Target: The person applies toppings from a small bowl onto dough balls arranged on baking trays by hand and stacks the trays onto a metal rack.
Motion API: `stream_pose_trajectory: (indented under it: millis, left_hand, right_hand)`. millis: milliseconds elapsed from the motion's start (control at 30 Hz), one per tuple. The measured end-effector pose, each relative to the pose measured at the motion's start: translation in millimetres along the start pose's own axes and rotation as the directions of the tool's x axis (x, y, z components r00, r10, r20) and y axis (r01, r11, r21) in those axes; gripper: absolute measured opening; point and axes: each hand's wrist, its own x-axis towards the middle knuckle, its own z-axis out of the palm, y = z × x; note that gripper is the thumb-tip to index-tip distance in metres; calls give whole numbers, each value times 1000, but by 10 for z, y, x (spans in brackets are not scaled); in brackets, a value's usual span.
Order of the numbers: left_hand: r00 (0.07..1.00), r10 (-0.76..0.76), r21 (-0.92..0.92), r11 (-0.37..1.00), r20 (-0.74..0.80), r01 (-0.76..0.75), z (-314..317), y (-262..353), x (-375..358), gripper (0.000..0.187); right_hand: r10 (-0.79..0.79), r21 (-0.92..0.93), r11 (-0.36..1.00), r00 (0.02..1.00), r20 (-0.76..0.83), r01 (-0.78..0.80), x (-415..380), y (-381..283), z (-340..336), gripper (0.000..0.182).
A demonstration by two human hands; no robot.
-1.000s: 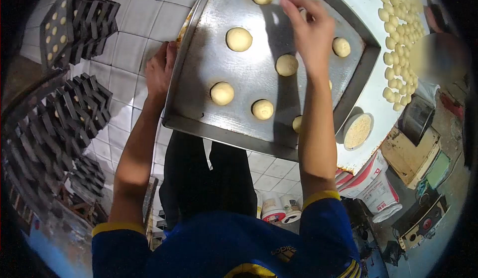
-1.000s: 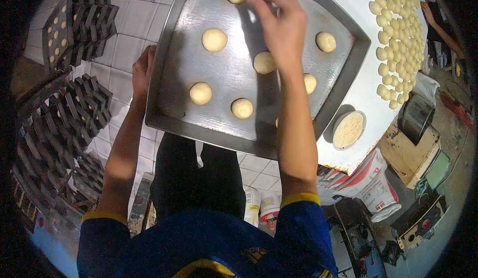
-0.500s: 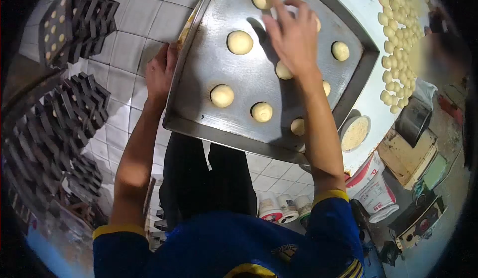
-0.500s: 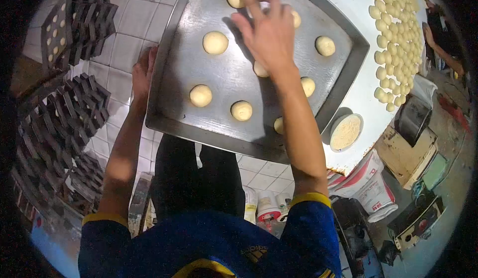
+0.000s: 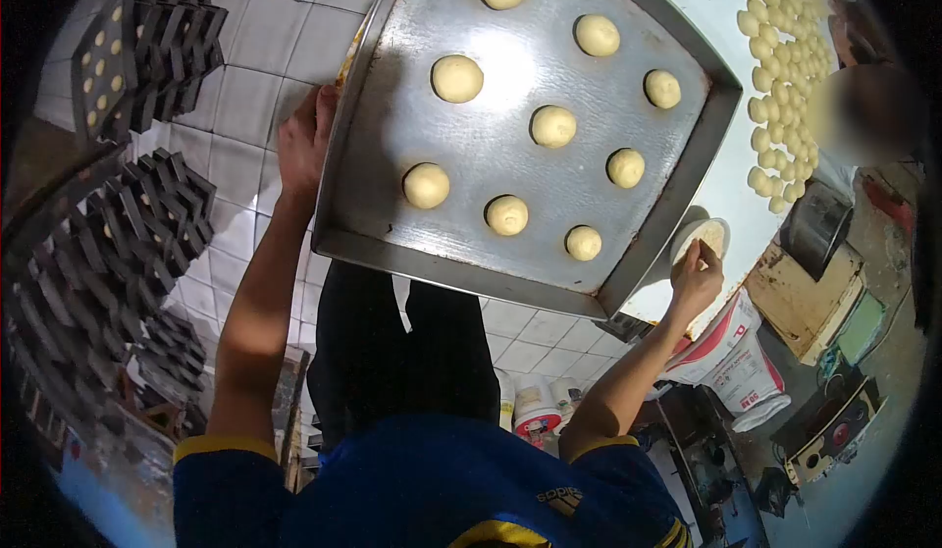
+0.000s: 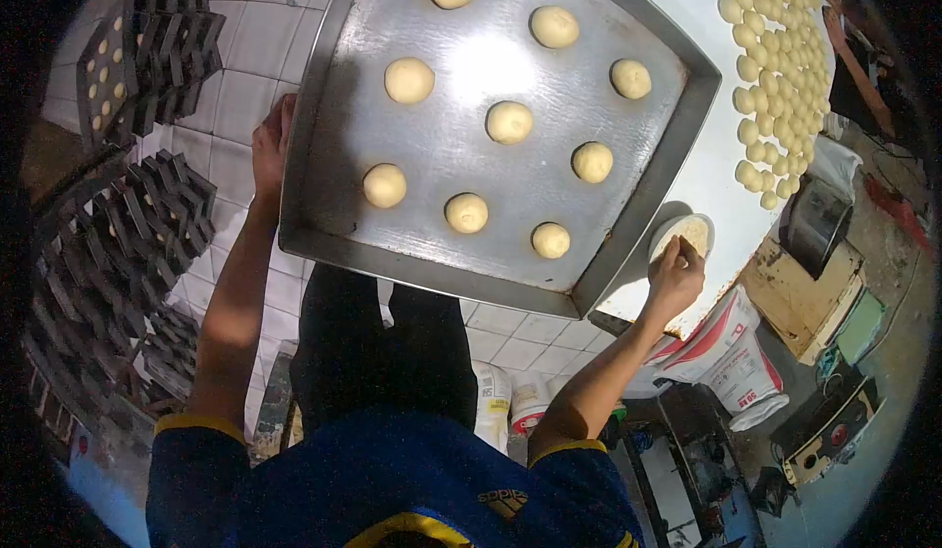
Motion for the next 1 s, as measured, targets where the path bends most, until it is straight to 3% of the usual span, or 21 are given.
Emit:
stream_pose_trajectory:
  millis: [167,200,233,300,333,367,433,567,633,700,733,800,833,900,1000]
  left_hand:
    - [999,-40,-14,999,37,41,-1,-53,16,63]
    - [999,-33,-7,999,28,34,8,-61,9,63]
    - [999,-28,0,1000,16,28,12,-57,4,63]
    - [1000,-25,-34,999,0,25,27,-71,13,62]
    - [1000,-17,-67,998,-7,16,28,-84,9,61]
    - [1000,-24,-65,998,-10,23,15,-85,1,61]
    - [999,-40,11,999,9,40,-4,-67,-2,60]
    - [1000,-7,-43,999,-10,6,7,-112,10,58]
    - [999,35,-16,999,-29,-35,18,-89,9,58]
    - [1000,11,-13,1000,-24,-11,-7,-53,-1,57]
    - [1000,-10,-16,1000,-17,10,-13,-38,-2,57]
    - [999,-11,12,1000,-35,11,-8,-38,-10,57]
    - [999,-7,42,999,-54,10,-11,-31,-12,56]
    - [998,-27,45,999,-57,29,-10,-8,-20,56]
    - [997,-35,46,998,-63,37,-27,4,-25,56]
  right_hand:
    - [-11,-27,1000,996,-86,9,-44,-104,-70,37]
    - [-58,86,994,995,-82,65,44,101,-53,36]
    - [-65,87,994,995,-80,71,37,94,-110,36]
    - [109,583,795,985,133,-167,82,-77,-284,31]
    - [63,746,638,978,199,-192,25,-340,-372,25]
    - [58,744,639,977,204,-193,-49,-640,-435,25]
    - [-198,697,717,953,229,-19,-219,-1269,-455,23]
    - [-565,777,612,770,296,150,-648,-2513,-149,18]
    - [-684,810,499,714,149,309,-822,-2938,140,14]
    - [-734,768,451,679,28,455,-898,-3253,365,13]
    - [-736,768,450,677,30,455,-915,-3356,450,13]
    - [-795,649,385,593,-128,656,-935,-3473,567,14]
    - [-798,650,383,589,-126,657,-941,-3477,606,14]
    - [-848,470,325,473,-239,821,-967,-3455,696,16]
    - [-896,370,305,396,-201,877,-1062,-3340,599,30]
